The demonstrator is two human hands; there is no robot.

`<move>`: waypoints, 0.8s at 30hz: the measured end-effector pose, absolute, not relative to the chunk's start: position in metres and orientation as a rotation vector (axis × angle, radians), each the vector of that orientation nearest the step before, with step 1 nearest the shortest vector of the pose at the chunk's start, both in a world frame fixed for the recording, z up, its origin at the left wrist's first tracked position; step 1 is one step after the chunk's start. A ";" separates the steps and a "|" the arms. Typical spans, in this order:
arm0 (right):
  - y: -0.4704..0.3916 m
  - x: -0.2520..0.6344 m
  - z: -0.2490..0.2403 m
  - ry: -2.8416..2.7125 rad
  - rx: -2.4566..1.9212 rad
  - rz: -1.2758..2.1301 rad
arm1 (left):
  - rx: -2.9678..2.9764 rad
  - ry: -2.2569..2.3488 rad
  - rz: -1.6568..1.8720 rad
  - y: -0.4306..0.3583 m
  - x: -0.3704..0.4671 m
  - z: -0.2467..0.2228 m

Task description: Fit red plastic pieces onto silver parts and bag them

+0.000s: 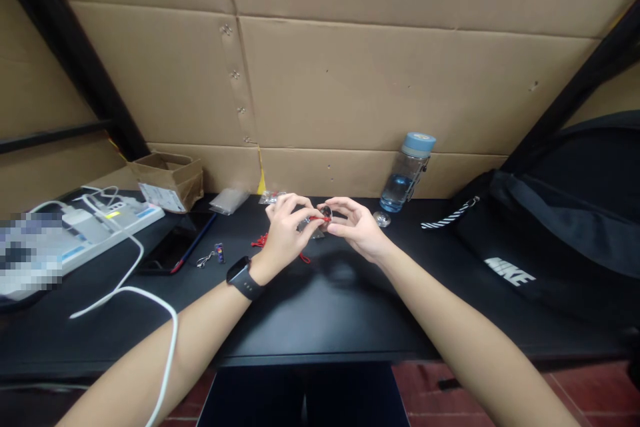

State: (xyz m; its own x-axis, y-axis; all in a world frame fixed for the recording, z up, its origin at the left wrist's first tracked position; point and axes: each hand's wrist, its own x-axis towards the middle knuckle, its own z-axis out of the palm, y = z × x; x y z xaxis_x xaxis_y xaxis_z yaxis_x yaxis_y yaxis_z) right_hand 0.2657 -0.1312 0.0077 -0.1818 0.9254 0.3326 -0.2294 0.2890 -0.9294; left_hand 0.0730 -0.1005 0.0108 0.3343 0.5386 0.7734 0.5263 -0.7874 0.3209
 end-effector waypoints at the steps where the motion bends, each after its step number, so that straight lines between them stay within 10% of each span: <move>1: -0.131 0.266 0.008 -1.349 -0.715 1.208 | 2.553 1.023 1.489 -0.101 0.073 0.011; 24: -0.131 0.264 0.005 -1.375 -0.809 1.128 | 2.684 0.998 1.426 -0.099 0.072 0.007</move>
State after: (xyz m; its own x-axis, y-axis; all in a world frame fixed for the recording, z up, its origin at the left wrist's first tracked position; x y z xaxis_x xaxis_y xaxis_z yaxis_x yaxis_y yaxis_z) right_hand 0.2641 -0.1306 0.0050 -0.1378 0.9358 0.3245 -0.1351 0.3068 -0.9421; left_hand 0.0722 -0.0993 0.0067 0.4085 0.4977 0.7651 0.5483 -0.8039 0.2303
